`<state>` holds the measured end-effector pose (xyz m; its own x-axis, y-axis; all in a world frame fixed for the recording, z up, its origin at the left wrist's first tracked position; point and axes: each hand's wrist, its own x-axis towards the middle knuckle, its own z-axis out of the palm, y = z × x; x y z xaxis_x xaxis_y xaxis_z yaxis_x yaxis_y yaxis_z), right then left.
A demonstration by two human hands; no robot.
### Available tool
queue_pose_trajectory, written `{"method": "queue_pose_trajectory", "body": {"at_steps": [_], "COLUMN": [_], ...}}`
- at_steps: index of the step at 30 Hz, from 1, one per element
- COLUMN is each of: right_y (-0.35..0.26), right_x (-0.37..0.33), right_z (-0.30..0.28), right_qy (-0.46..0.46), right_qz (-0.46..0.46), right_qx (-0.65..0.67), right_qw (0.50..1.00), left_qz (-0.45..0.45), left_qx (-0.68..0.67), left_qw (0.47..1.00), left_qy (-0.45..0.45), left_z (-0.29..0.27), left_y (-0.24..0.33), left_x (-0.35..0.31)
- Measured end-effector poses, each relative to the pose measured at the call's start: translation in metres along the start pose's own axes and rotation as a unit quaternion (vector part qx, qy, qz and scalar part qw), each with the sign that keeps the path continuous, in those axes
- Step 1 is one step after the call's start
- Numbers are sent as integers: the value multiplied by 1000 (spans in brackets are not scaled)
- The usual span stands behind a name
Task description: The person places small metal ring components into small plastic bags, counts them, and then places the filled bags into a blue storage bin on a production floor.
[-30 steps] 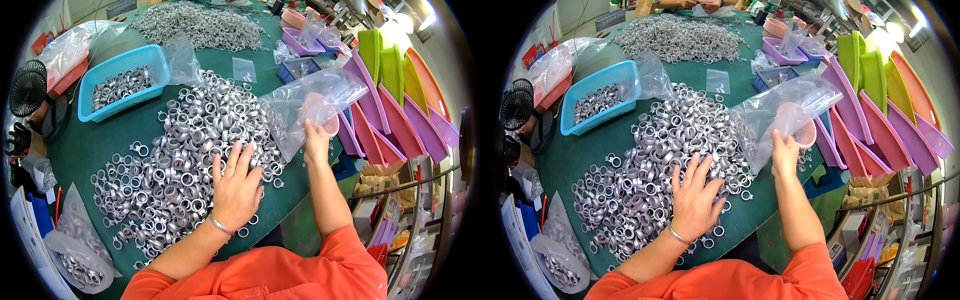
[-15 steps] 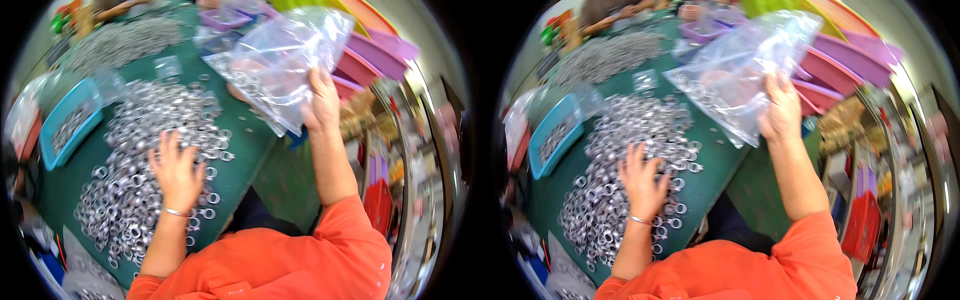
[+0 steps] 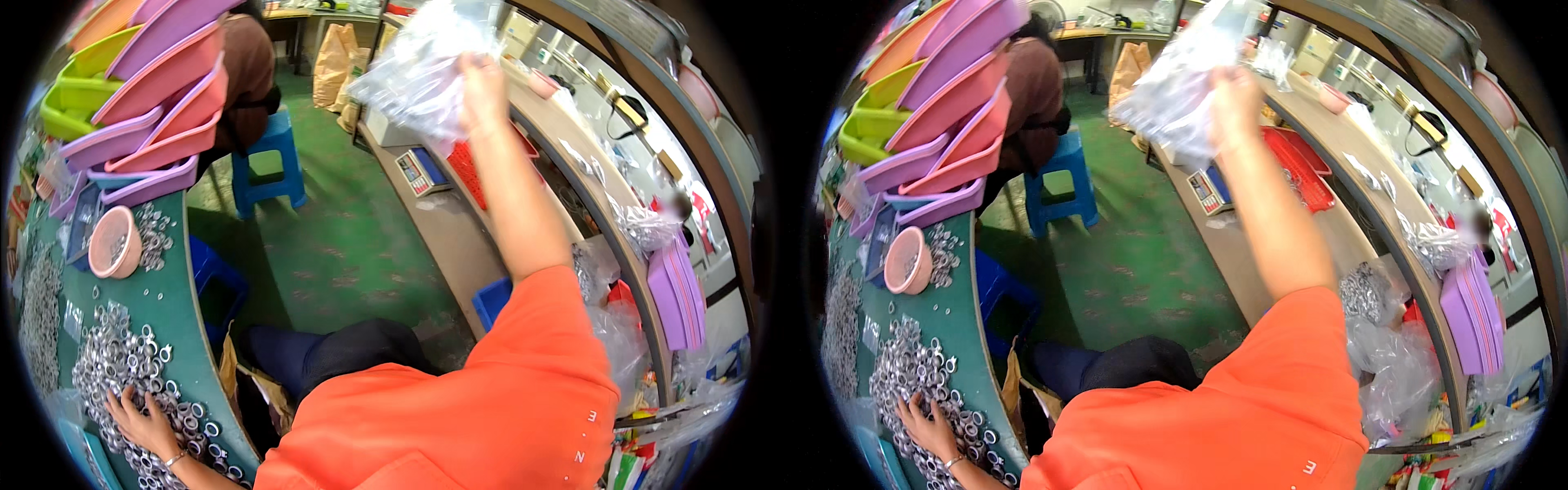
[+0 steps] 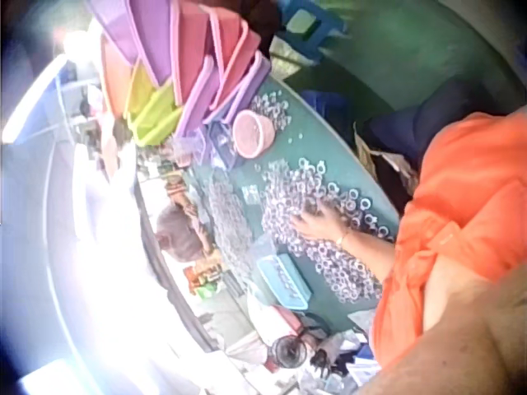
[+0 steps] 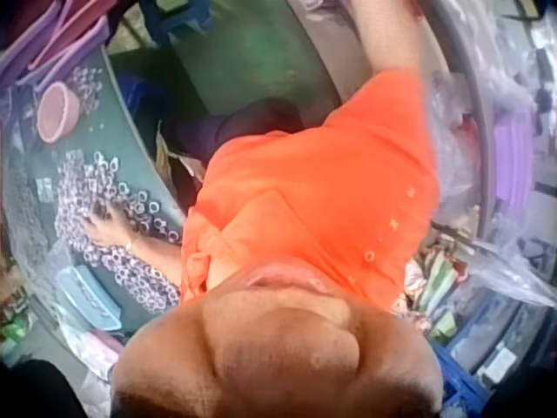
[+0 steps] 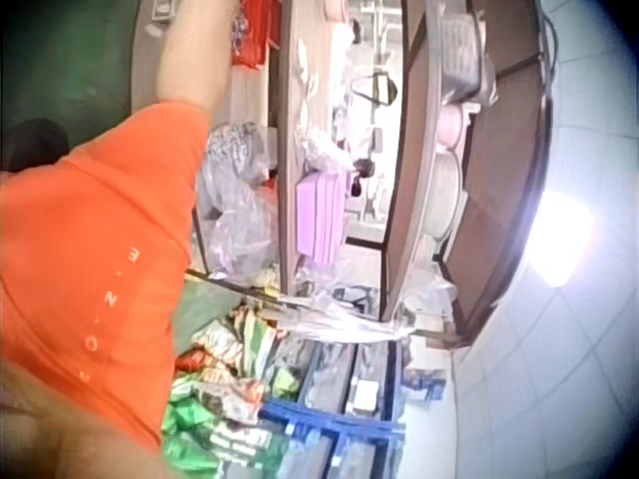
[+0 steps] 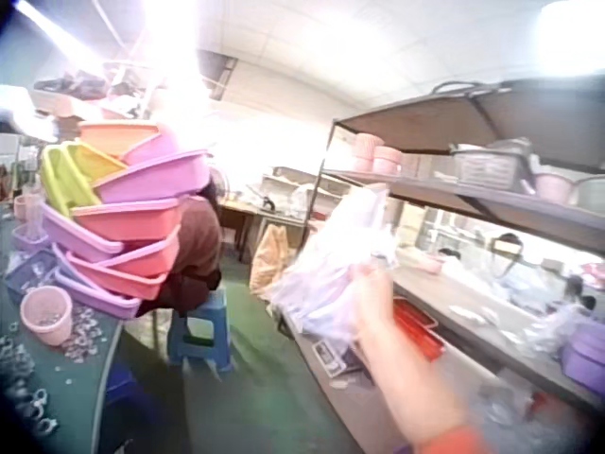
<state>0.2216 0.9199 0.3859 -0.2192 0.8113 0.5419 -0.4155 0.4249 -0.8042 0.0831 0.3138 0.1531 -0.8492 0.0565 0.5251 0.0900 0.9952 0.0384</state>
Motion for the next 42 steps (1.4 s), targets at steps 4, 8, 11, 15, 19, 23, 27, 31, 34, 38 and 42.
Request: {"method": "queue_pose_trajectory", "body": {"at_steps": [4,8,11,15,19,23,27,31,34,38,42], "right_y": [1,-28,-22,36,47,28,43,99,88,38,34], "right_x": [142,180,182,191,183,133,173,189,107,-64,-159], "right_z": [-157,-250,-316,-444,-486,-296,-252,-153,31,219,342], "right_qy": [246,372,378,321,304,407,379,89,-160,-456,-603], "right_qz": [-198,-225,9,105,127,133,-118,-331,-484,-487,-472], "right_qx": [-340,-401,-292,-484,-550,-659,-635,-593,-409,-229,-97], "right_qw": [886,806,879,807,768,618,663,728,757,709,636], "left_qz": [22,28,50,45,38,21,-50,64,145,102,56], "left_qx": [-5,1,0,-27,-51,-44,-152,-221,-259,-292,-286], "left_qw": [1000,999,998,998,998,998,985,972,952,942,939], "left_qy": [13,22,33,37,19,35,72,40,-78,-131,-185], "left_z": [13,18,16,19,27,4,-3,-40,-32,-2,17], "left_y": [0,-19,-26,-28,-14,-34,14,126,156,152,138], "left_x": [4,3,2,1,4,-7,-4,10,-5,-21,-24]}}
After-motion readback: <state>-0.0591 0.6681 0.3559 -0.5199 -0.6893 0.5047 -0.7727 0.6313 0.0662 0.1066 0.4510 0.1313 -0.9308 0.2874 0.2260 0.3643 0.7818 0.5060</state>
